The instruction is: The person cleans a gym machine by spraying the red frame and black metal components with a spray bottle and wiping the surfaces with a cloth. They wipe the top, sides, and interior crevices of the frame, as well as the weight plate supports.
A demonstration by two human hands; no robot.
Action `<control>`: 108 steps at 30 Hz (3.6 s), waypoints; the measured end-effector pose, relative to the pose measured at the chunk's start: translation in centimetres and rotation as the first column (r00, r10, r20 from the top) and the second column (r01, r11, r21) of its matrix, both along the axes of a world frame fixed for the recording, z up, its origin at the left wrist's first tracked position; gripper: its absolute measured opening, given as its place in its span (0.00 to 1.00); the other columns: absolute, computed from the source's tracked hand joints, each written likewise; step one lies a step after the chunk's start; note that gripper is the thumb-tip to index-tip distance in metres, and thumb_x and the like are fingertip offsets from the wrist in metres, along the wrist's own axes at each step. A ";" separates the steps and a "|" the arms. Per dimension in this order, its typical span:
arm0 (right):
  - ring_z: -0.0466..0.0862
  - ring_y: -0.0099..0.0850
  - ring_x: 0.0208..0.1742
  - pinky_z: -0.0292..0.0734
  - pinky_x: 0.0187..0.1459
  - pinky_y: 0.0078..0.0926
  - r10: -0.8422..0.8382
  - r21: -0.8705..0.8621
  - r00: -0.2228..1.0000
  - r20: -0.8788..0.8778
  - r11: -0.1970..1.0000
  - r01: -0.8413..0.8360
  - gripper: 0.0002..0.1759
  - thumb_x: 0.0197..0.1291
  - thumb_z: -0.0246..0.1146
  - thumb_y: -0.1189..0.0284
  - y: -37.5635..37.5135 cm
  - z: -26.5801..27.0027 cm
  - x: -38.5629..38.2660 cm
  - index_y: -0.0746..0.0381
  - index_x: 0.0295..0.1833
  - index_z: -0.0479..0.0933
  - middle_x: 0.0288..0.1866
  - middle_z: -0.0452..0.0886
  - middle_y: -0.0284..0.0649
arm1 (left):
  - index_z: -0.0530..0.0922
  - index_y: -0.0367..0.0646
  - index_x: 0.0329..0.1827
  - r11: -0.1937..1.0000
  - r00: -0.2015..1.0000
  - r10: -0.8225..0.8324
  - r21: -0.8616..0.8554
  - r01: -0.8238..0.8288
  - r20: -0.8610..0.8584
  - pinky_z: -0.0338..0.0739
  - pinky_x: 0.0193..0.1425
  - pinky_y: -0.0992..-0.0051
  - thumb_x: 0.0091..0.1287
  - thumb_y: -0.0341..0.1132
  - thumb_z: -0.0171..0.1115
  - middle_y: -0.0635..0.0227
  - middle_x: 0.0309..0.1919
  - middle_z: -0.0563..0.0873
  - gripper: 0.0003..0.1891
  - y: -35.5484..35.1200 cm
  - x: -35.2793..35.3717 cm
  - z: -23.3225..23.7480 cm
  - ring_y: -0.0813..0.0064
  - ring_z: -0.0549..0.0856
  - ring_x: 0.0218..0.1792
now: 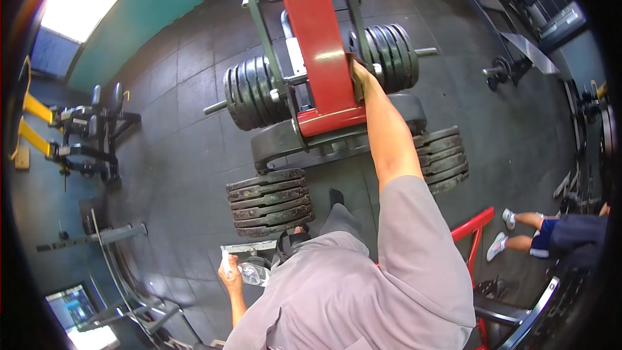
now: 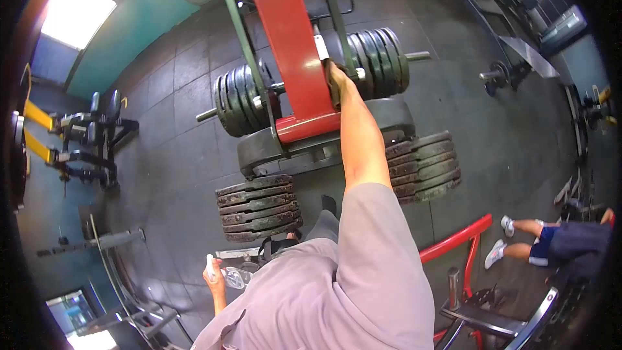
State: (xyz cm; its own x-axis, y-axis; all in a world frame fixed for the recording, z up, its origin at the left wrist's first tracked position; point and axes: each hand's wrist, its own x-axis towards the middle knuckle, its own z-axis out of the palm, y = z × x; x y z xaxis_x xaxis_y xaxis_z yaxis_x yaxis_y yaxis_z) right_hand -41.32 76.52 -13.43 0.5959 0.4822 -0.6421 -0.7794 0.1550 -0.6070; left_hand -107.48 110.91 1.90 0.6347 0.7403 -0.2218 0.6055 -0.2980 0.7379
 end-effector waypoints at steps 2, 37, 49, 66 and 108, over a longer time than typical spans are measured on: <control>0.81 0.47 0.58 0.75 0.58 0.36 -0.065 -0.018 0.989 0.129 0.997 0.068 0.45 0.67 0.42 0.32 2.0 -0.5 -0.4 0.60 0.67 0.75 0.61 0.82 0.53 | 0.83 0.33 0.37 0.999 0.999 0.035 0.013 -0.035 0.010 0.80 0.31 0.74 0.76 0.49 0.57 0.65 0.28 0.84 0.23 -0.3 -1.4 -0.4 0.77 0.82 0.27; 0.72 0.66 0.66 0.74 0.64 0.50 0.887 -0.843 0.152 0.437 0.344 0.413 0.42 0.54 0.69 0.63 14.8 14.0 -20.1 0.71 0.72 0.65 0.69 0.67 0.67 | 0.82 0.33 0.32 0.980 0.984 0.180 0.081 -0.180 0.009 0.73 0.32 0.63 0.74 0.45 0.60 0.58 0.24 0.81 0.20 -6.3 -4.5 -4.0 0.61 0.81 0.25; 0.79 0.43 0.57 0.82 0.49 0.38 0.936 -0.759 -0.202 0.287 0.351 0.548 0.14 0.59 0.57 0.70 15.3 12.7 -24.3 0.67 0.46 0.80 0.58 0.79 0.49 | 0.82 0.32 0.34 0.981 0.983 0.174 0.078 -0.178 0.066 0.73 0.30 0.65 0.74 0.45 0.60 0.58 0.24 0.82 0.21 -6.8 -4.8 -6.0 0.65 0.81 0.24; 0.83 0.35 0.55 0.77 0.57 0.35 -0.659 -0.057 0.552 0.511 0.615 0.787 0.32 0.66 0.68 0.54 -15.8 13.8 -23.1 0.68 0.65 0.74 0.58 0.82 0.41 | 0.83 0.34 0.38 0.993 0.996 0.088 -0.077 -0.088 -0.009 0.78 0.30 0.74 0.75 0.48 0.59 0.64 0.29 0.87 0.21 -5.0 -4.7 -6.2 0.75 0.83 0.26; 0.65 0.48 0.74 0.52 0.73 0.59 0.773 -0.641 0.149 0.616 0.382 0.666 0.25 0.58 0.68 0.61 18.4 11.9 -31.4 0.59 0.60 0.81 0.70 0.75 0.40 | 0.84 0.36 0.35 0.996 0.994 0.091 0.025 -0.090 -0.059 0.76 0.33 0.67 0.72 0.51 0.62 0.62 0.24 0.84 0.22 11.9 -15.0 -7.8 0.70 0.83 0.26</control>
State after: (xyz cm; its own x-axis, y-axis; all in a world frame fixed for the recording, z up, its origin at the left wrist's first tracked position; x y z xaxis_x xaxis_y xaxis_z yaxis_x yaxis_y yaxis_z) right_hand -72.76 94.96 -1.50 0.8794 0.3204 0.3521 0.4307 -0.8506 -0.3016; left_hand -122.43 122.80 -5.93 0.5510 0.7992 -0.2403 0.6737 -0.2560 0.6932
